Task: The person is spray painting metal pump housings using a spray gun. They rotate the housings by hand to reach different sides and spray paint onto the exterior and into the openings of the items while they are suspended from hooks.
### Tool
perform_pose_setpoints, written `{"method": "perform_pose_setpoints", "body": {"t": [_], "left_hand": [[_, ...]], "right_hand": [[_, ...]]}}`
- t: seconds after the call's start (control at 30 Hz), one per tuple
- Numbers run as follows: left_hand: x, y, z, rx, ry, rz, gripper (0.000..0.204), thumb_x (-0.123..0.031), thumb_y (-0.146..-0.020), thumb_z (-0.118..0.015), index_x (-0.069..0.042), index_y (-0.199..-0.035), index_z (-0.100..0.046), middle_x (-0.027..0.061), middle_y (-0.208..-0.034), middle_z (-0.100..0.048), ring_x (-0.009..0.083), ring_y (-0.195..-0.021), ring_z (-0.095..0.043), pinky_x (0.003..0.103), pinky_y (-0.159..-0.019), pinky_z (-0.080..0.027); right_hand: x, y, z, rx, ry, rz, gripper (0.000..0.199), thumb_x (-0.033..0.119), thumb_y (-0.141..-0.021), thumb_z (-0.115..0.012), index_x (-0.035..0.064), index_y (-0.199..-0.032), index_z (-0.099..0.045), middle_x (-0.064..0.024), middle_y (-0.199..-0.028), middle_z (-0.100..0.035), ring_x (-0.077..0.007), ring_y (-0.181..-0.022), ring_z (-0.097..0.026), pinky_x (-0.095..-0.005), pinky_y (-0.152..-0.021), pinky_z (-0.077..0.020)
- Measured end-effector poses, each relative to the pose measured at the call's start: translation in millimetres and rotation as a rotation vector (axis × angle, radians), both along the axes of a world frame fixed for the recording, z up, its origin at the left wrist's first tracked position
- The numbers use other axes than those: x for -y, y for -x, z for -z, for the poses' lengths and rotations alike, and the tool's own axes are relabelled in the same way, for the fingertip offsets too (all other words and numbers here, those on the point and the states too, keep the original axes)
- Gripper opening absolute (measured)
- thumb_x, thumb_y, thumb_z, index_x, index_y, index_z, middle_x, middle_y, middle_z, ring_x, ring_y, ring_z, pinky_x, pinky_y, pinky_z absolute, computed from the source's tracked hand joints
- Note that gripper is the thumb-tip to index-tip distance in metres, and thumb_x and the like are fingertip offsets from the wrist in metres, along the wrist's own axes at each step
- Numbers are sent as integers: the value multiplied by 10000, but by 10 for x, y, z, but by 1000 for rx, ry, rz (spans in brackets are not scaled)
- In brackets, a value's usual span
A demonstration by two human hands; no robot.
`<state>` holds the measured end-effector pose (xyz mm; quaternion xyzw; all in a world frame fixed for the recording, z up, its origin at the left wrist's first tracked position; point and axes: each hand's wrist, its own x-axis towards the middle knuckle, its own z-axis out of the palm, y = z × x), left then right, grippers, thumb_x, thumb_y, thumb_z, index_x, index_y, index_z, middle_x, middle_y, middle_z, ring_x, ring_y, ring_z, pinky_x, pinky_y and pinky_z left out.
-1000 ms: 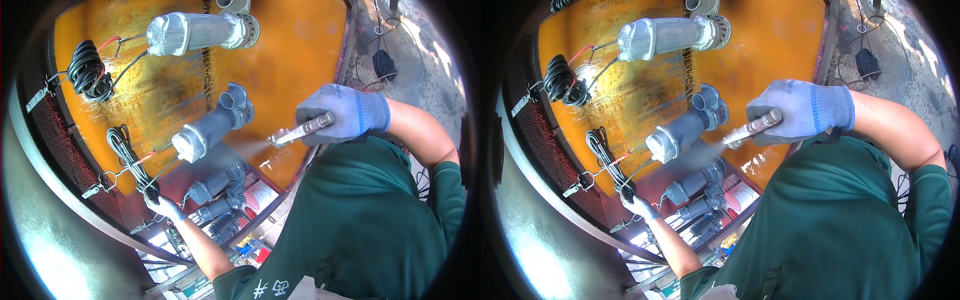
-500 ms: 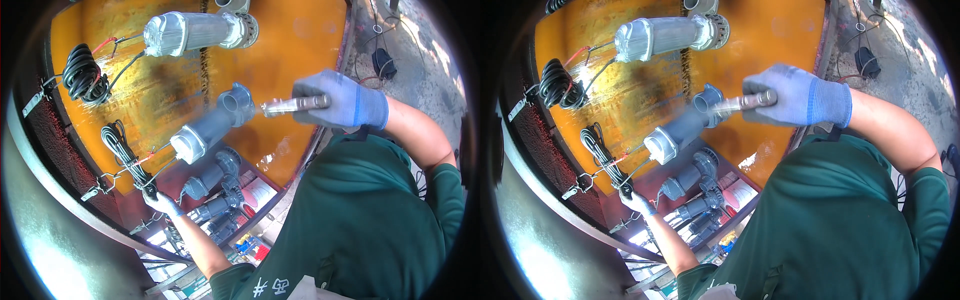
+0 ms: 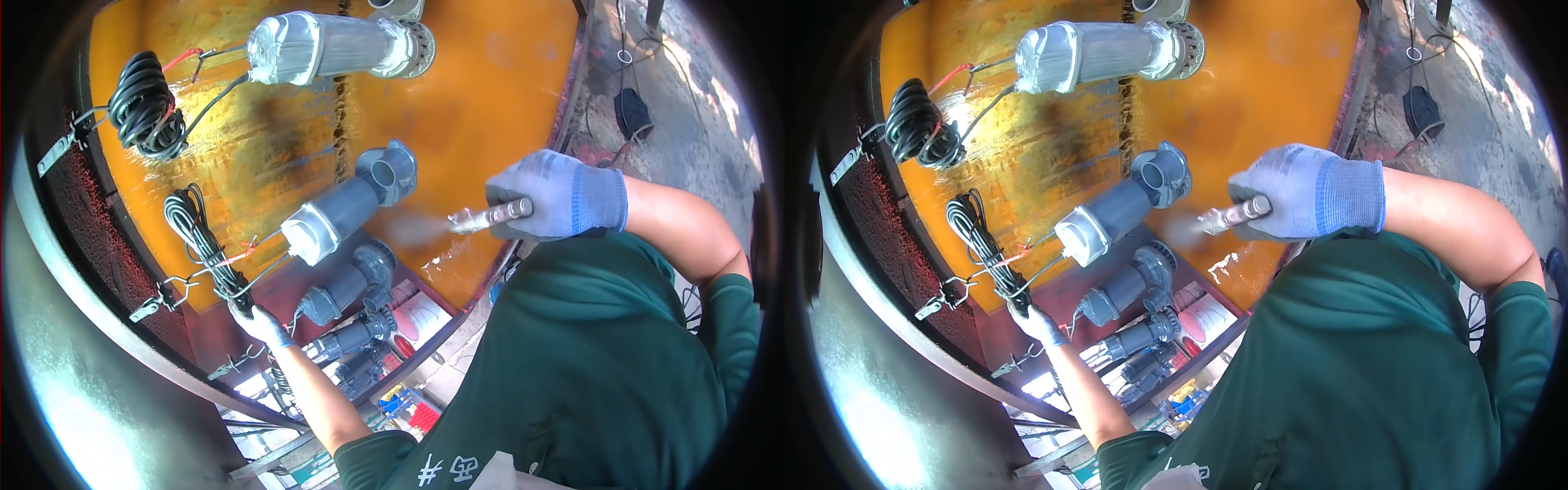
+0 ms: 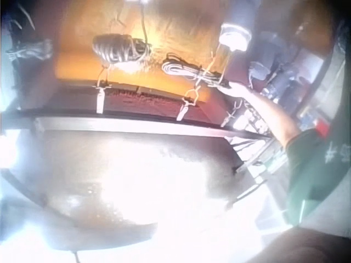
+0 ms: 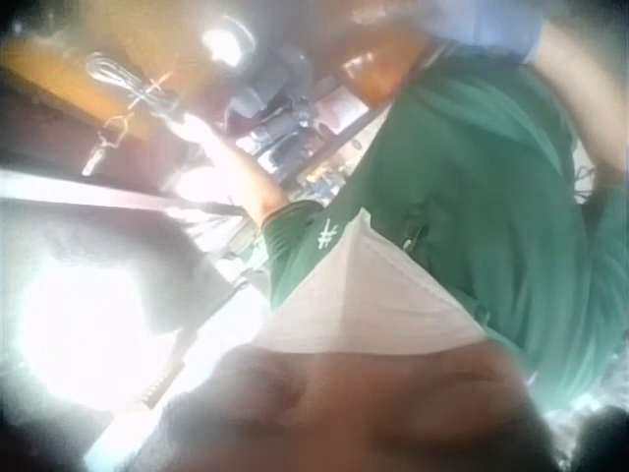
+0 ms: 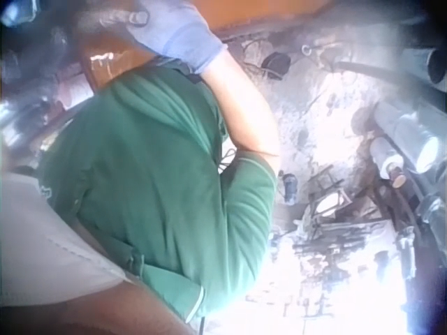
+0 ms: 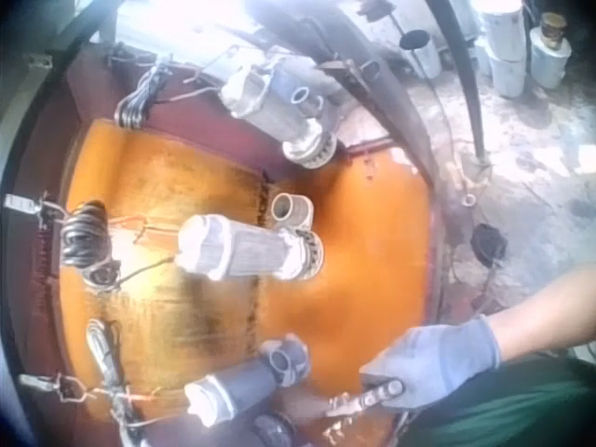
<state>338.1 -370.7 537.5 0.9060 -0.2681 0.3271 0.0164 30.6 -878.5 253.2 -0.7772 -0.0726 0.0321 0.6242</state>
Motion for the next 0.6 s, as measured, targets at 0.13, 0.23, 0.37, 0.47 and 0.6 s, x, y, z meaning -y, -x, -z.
{"method": "perform_pose_setpoints", "body": {"t": [0.13, 0.23, 0.37, 0.47, 0.6], "left_hand": [[-298, 108, -4, 112, -27, -98, 549, -142, -958, -561, 63, -1464, -504, 213, -1422, -595, 314, -1294, -577, 433, -1127, -424], [14, 486, 406, 85, 86, -68, 465, -193, -1048, -552, 60, -1438, -527, 226, -1432, -586, 332, -1332, -561, 452, -1150, -418], [-227, 1044, 1161, -176, 495, -221, 400, -214, -1060, -540, 86, -1310, -628, 228, -1290, -673, 310, -1178, -627, 424, -1070, -463], [-593, 1587, 2035, -425, 645, -300, 377, -231, -1045, -549, 80, -1208, -686, 176, -1160, -738, 279, -1035, -683, 402, -969, -522], [-913, 2606, 3226, -708, 768, -554, 261, -157, -1000, -588, 28, -1107, -739, 101, -1017, -744, 231, -933, -685, 368, -864, -556]], "right_hand": [[111, -117, -232, -11, -352, 208, 257, 315, -921, -718, 63, -949, -682, -147, -800, -712, -319, -745, -719, -413, -697, -563], [156, -163, -150, 56, -460, 224, 247, 269, -926, -731, 33, -981, -684, -137, -786, -712, -287, -698, -713, -392, -660, -551], [226, -299, -111, 126, -288, 234, 300, 288, -920, -767, 26, -1041, -685, -165, -816, -710, -312, -743, -716, -399, -678, -555], [284, -403, -193, 127, -235, 257, 344, 324, -918, -780, 23, -1047, -674, -189, -850, -711, -360, -775, -710, -418, -691, -559], [322, -428, -383, 147, -231, 149, 353, 339, -921, -766, 30, -1070, -679, -211, -892, -720, -400, -840, -709, -439, -736, -566]]}}
